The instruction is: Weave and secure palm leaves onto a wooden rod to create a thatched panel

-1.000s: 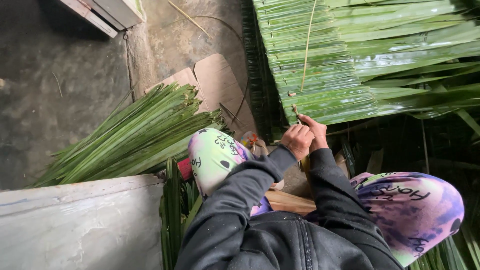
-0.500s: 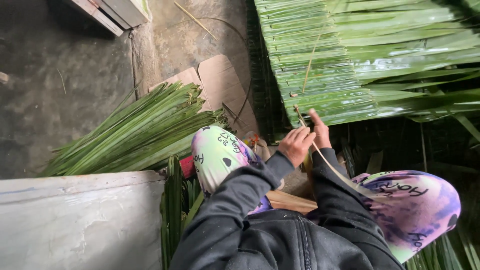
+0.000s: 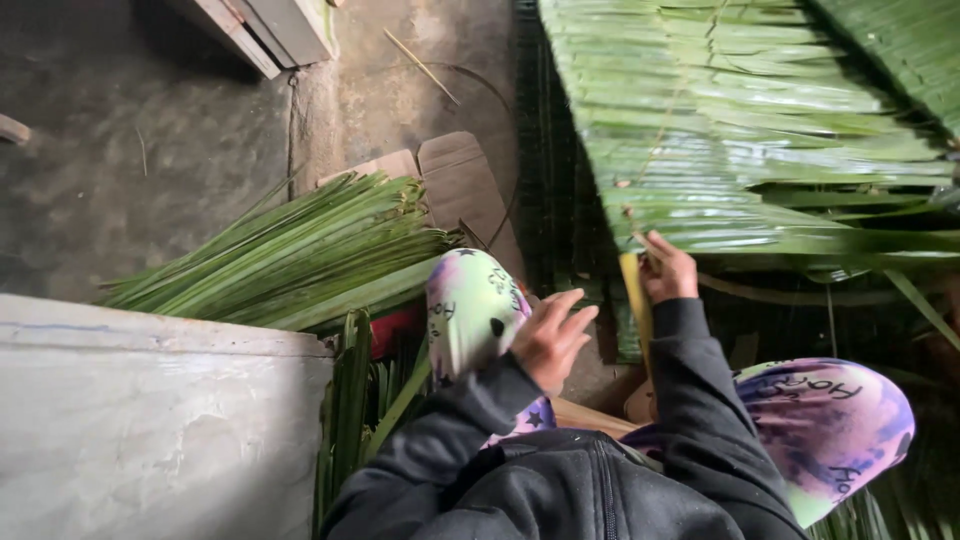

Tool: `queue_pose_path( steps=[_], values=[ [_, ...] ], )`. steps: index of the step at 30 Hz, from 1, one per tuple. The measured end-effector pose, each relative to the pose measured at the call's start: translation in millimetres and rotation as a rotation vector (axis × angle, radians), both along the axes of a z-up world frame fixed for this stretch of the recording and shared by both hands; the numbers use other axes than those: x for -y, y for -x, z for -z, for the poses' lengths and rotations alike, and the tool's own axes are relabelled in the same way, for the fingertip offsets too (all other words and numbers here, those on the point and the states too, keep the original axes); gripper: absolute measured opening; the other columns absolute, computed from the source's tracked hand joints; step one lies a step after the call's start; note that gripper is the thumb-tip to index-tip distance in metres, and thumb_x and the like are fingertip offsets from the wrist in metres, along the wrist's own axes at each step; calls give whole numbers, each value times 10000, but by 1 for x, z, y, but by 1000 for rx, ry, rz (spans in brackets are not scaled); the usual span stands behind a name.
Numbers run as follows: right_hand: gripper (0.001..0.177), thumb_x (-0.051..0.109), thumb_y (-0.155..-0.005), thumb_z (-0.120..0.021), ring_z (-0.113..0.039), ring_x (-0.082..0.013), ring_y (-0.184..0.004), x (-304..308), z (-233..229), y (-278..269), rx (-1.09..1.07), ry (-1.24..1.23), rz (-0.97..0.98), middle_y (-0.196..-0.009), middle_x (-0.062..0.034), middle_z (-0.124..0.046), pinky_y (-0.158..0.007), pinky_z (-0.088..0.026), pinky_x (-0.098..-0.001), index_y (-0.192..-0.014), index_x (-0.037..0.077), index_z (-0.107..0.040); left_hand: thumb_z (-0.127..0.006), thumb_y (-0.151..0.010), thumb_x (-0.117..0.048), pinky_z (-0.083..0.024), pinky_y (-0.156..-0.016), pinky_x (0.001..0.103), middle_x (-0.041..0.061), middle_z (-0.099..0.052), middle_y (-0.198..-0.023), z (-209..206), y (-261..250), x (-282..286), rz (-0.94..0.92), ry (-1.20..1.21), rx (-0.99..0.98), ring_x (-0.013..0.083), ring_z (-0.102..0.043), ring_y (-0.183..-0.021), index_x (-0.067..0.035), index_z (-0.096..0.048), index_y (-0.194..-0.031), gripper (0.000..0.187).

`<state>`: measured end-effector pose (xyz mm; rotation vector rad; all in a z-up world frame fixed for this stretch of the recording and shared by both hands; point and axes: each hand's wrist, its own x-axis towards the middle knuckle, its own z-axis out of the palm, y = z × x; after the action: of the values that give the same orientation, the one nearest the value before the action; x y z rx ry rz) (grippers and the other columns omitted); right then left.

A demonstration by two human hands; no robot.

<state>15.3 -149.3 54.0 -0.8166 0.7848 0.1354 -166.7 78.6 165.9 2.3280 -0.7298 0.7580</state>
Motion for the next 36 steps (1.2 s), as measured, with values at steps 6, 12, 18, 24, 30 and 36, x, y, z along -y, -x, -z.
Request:
queue_pose_path(
  steps=[6,12,18,24,30,36],
  values=[
    [256,153,-839,-907,-607,-223,-665,15,-16,-41,54,17,-18,-761,-102,-598,-644,-580,-295,-846,12,-693,-650,-946,-66,-510,-1034,450,191,-624,-1232,-30,14,-67,-154,104,208,367,-636,-1124,-44,-733,-1128,202],
    [348,196,-832,-927,-674,-268,-731,29,114,-69,-45,95,-75,-857,-145,-640,-645,-621,-341,-966,-10,-682,-621,-978,-129,-532,-956,441,120,-673,-1168,-9,39,-143,-433,66,196,329,-653,-1062,-104,-743,-1098,172],
    [299,247,-1036,-575,-541,-96,-838,59,137,-13,39,-25,-507,-1116,-3,-648,-695,-439,-196,-1320,173,-636,-715,-865,-122,-512,-933,448,76,-626,-1203,68,113,-238,-898,-101,-162,342,-588,-1071,-136,-721,-1092,227],
    [274,216,-1026,-687,-708,-212,-842,50,64,45,266,842,-667,-1017,-105,-739,-709,-559,-281,-1184,-8,-709,-725,-910,-156,-522,-956,487,66,-584,-1184,136,182,-295,-1248,-170,-485,333,-578,-1058,-152,-702,-1125,216],
    [279,175,-1192,-733,-678,-347,-776,12,-59,112,556,1619,-990,-1012,-230,-742,-674,-538,-431,-1289,-85,-759,-761,-827,-145,-496,-889,467,78,-641,-1065,167,202,-303,-1243,-184,-522,323,-605,-980,-134,-752,-1043,216],
    [334,-40,-1135,-645,-595,-335,-883,-63,-192,138,908,1306,-1038,-1204,-285,-641,-736,-481,-392,-1446,-152,-595,-742,-840,-131,-526,-840,476,94,-650,-998,182,203,-293,-1221,-169,-683,344,-619,-928,-121,-762,-996,157]
  ],
)
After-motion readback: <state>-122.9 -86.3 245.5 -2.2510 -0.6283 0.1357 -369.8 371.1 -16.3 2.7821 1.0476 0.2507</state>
